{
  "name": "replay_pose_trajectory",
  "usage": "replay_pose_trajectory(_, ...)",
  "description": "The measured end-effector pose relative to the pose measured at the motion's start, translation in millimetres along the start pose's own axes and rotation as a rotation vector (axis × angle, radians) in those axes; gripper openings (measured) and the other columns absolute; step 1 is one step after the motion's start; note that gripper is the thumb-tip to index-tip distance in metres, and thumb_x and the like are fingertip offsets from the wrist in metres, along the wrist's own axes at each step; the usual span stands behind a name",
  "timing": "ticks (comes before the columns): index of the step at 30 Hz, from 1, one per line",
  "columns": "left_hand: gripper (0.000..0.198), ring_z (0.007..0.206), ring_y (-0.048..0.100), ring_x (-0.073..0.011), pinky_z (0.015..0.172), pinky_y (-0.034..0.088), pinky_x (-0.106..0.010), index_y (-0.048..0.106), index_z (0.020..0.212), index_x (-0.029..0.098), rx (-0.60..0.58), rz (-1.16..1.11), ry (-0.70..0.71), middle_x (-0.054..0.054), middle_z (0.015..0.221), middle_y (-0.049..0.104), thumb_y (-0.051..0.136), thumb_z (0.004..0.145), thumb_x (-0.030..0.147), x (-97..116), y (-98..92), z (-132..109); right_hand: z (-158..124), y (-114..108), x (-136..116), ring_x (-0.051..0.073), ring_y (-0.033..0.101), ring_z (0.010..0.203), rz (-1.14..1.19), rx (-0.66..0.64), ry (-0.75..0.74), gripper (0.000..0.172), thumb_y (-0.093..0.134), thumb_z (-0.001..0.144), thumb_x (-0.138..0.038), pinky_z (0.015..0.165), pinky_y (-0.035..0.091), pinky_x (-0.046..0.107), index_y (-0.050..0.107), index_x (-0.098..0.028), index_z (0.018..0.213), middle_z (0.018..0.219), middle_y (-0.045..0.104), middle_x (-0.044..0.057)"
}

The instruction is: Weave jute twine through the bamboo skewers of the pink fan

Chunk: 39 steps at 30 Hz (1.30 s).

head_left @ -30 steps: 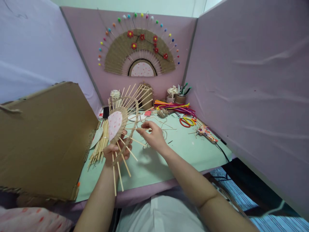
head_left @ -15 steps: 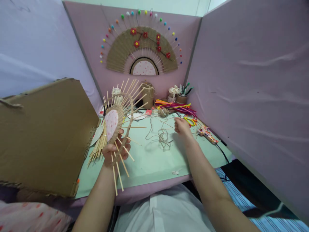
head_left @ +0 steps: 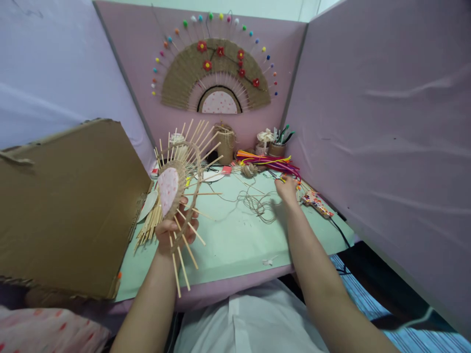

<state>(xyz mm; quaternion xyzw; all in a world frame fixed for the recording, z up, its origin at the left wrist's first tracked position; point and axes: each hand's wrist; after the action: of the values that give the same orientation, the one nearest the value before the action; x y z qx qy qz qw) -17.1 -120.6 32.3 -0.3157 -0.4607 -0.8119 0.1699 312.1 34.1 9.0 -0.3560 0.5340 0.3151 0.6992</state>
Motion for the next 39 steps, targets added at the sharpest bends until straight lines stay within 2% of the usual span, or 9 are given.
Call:
replay_pose_trajectory(2,0.046,0.057,0.062,-0.015,0.039,0.049,-0.02,0.052,0.104,0.024,0.004,0.003,-0.042,-0.005,0.084,0.065,0.057,0.06,0.013,-3,1.0,1,-16,5,-17,0.028,0.046,0.114,-0.13,-0.003,-0.129,0.029,0.064,0.061,-0.018,0.095,0.038,0.042,0.058,-0.017,0.09,0.113,0.055,0.014)
replay_pose_trajectory(6,0.047,0.062,0.065,-0.0194,0.042,0.052,-0.025,0.05,0.107,0.022,-0.02,0.008,-0.137,-0.008,0.091,0.067,0.057,0.061,0.012,-11,3.8,2,-64,15,-60,0.021,0.049,0.116,0.219,-0.589,-0.417,0.033,0.059,0.077,-0.033,0.1,0.035,0.039,0.059,-0.024,0.109,0.122,0.057,0.006)
replay_pose_trajectory(9,0.048,0.072,0.068,-0.024,0.048,0.055,-0.029,0.05,0.109,0.02,-0.091,-0.012,-0.229,-0.009,0.096,0.067,0.058,0.062,0.012,-16,4.2,3,-96,22,-77,0.019,0.053,0.112,0.447,-0.93,-0.389,0.038,0.062,0.076,-0.042,0.094,0.041,0.034,0.059,-0.026,0.111,0.117,0.06,0.005)
replay_pose_trajectory(12,0.049,0.082,0.068,-0.0269,0.056,0.058,-0.033,0.051,0.112,0.019,-0.122,-0.034,-0.324,-0.01,0.105,0.065,0.057,0.064,0.01,-20,2.7,3,-109,29,-70,0.016,0.061,0.088,0.589,-1.066,-0.222,0.039,0.069,0.07,-0.046,0.082,0.046,0.032,0.063,-0.024,0.102,0.095,0.065,0.004)
replay_pose_trajectory(15,0.051,0.085,0.068,-0.0283,0.059,0.058,-0.035,0.051,0.115,0.018,-0.141,-0.038,-0.384,-0.011,0.109,0.065,0.057,0.065,0.01,-22,0.5,2,-108,31,-51,0.01,0.054,0.059,0.675,-1.054,0.005,0.025,0.074,0.065,-0.039,0.064,0.045,0.026,0.062,-0.019,0.075,0.069,0.058,-0.002)
replay_pose_trajectory(18,0.053,0.085,0.068,-0.0288,0.06,0.058,-0.035,0.051,0.116,0.018,-0.139,-0.021,-0.433,-0.013,0.11,0.064,0.057,0.065,0.009,-25,0.1,3,-103,26,-40,0.008,0.047,0.054,0.625,-0.971,0.046,0.026,0.075,0.063,-0.036,0.056,0.04,0.022,0.057,-0.018,0.062,0.061,0.052,-0.003)
replay_pose_trajectory(24,0.054,0.087,0.067,-0.0305,0.059,0.057,-0.035,0.053,0.117,0.019,-0.109,0.03,-0.45,-0.011,0.112,0.064,0.055,0.064,0.007,-31,3.2,2,-108,8,-45,0.01,0.048,0.051,0.522,-0.851,-0.093,0.025,0.06,0.078,-0.043,0.05,0.038,0.024,0.057,-0.019,0.073,0.061,0.055,-0.002)
replay_pose_trajectory(30,0.053,0.09,0.067,-0.0309,0.064,0.057,-0.039,0.053,0.119,0.022,-0.135,0.015,-0.512,-0.011,0.116,0.062,0.053,0.069,0.005,-29,-0.5,-20,-115,-5,-38,0.007,0.036,0.046,0.314,-0.772,-0.198,0.024,0.067,0.073,-0.039,0.045,0.027,0.022,0.057,-0.018,0.069,0.053,0.045,-0.005)
replay_pose_trajectory(39,0.051,0.09,0.067,-0.03,0.064,0.057,-0.037,0.054,0.119,0.023,-0.107,-0.009,-0.527,-0.01,0.117,0.062,0.053,0.071,0.005,-23,2.9,-43,-115,-12,-28,0.014,0.054,0.064,0.076,-0.603,-0.689,0.017,0.064,0.08,-0.034,0.06,0.041,0.026,0.062,-0.019,0.072,0.069,0.061,0.003)
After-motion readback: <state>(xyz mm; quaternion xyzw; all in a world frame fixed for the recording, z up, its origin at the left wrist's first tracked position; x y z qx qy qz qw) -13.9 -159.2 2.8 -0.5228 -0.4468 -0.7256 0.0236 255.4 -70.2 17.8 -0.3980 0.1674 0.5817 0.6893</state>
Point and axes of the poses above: each hand's wrist, its own z-axis towards the middle knuckle, its own y-axis out of the palm, x = y × z
